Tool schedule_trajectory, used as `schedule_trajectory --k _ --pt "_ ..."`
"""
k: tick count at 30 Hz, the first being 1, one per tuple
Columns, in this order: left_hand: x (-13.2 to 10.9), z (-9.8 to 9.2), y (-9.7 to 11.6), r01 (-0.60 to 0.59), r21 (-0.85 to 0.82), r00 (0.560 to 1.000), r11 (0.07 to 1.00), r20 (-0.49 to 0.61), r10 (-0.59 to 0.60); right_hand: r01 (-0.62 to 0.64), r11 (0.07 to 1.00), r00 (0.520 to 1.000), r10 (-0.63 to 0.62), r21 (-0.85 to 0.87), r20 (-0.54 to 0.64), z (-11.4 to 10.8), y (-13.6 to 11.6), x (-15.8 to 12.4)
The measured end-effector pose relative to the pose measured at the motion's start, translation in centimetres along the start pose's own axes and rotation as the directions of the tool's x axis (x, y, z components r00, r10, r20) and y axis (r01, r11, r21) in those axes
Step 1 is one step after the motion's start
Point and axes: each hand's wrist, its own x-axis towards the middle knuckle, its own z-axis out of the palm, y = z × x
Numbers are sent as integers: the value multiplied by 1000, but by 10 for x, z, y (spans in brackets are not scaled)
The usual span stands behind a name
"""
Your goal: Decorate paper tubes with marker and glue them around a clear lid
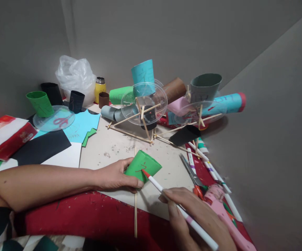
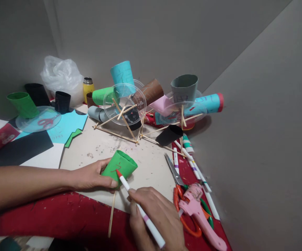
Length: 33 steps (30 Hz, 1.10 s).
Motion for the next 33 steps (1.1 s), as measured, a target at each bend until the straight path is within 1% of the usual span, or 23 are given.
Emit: schedule_trajectory --k 4,11,14,17,20,27,33 --pt "0 1 0 15 -47 1000 999 -1 -15 5 1000 999 -6 -20 -36 1 1 -1" --pt "1 2 0 9 -62 1000 998 14 -8 -9 1000 1000 8 -22 -30 2 3 -1" --pt "0 2 2 -19 -32 1000 999 18 19 -13 1000 1000 13 -11 -18 2 3 -1" --pt "-3 2 5 -51 14 997 999 50 51 -20 1000 999 20 -8 -25 1 3 -2" --pt "-4 2 8 -46 45 996 998 74 43 1 1000 999 -1 -5 -39 1 3 -4" --pt "-3 0 6 -98 111 992 989 91 88 1 1000 1000 -1 -1 -30 2 5 -4" --pt "-3 0 4 -54 79 997 995 63 49 -3 1000 1000 3 1 4 1 3 -2"
